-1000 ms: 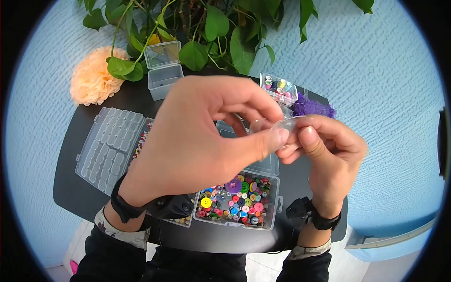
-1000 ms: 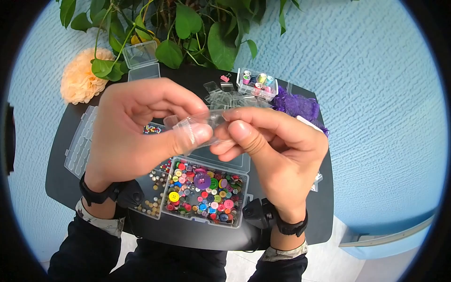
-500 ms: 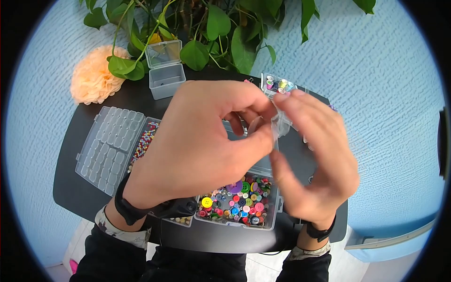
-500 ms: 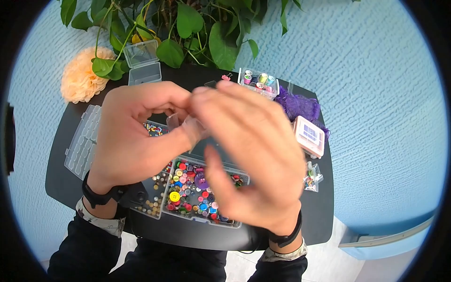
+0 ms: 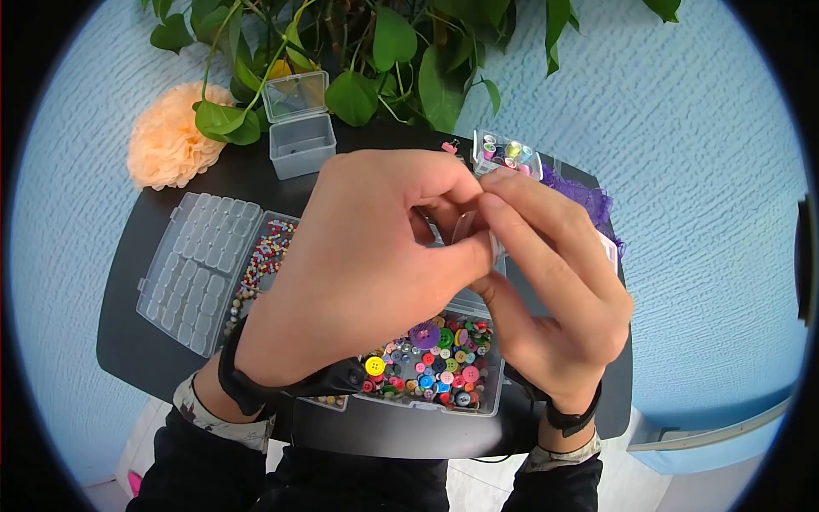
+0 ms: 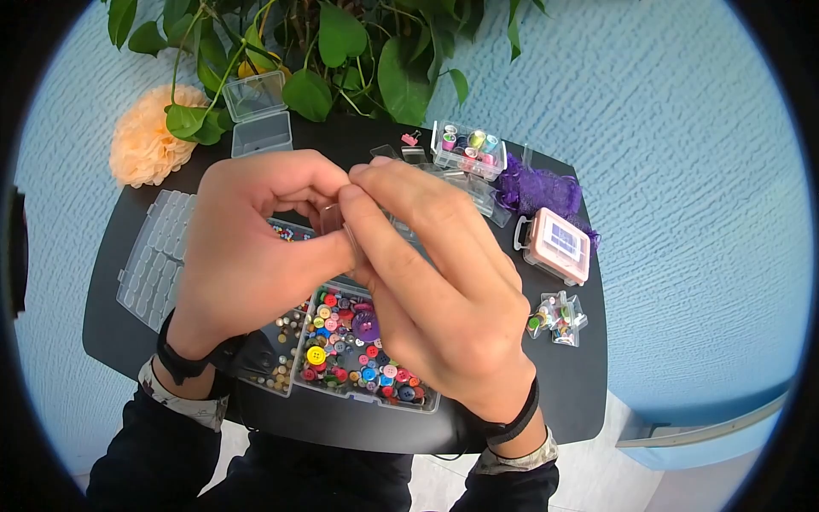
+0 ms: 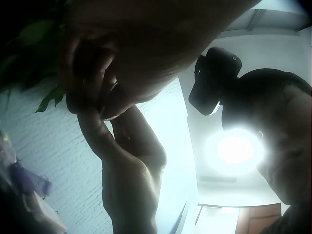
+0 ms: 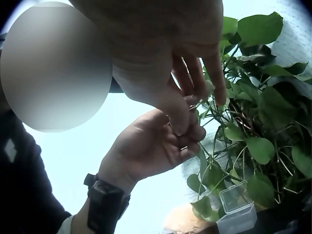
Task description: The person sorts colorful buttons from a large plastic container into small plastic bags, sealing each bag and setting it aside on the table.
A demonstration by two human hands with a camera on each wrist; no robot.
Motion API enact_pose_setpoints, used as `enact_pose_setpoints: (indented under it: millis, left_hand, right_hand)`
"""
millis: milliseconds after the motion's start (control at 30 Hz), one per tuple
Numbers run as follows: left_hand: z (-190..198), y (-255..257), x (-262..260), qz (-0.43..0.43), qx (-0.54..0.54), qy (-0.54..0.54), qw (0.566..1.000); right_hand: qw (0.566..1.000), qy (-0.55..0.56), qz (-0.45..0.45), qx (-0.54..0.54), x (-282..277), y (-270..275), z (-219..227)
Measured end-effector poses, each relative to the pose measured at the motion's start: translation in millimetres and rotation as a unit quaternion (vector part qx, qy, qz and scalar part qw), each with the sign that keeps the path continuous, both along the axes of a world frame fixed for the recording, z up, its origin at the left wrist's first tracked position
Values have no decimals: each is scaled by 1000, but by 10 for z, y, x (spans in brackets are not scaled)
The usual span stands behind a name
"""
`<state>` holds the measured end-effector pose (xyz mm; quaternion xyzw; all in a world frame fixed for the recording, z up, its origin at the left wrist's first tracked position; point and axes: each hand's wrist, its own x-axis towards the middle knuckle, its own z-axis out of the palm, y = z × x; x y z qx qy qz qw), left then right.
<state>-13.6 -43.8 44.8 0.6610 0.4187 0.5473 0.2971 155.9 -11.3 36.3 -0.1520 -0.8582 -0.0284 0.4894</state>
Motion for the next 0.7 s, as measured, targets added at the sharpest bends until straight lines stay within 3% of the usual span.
enact_pose_setpoints:
  millis: [167, 233, 433, 700]
  left_hand:
    - [-3, 16, -6, 13, -10, 20, 1000]
    - [1, 22, -12, 6, -73, 12, 997]
    - [-56, 49, 12, 18, 22, 25, 999]
    - [57, 3, -39, 0, -40, -7, 999]
  right_hand:
    - [1000, -9, 6, -9, -34, -63, 13]
    - [999, -30, 8, -15, -47, -74, 14]
    - [1000, -5, 2, -9, -44, -43, 44]
    - [1000, -12, -2, 24, 53, 31, 82]
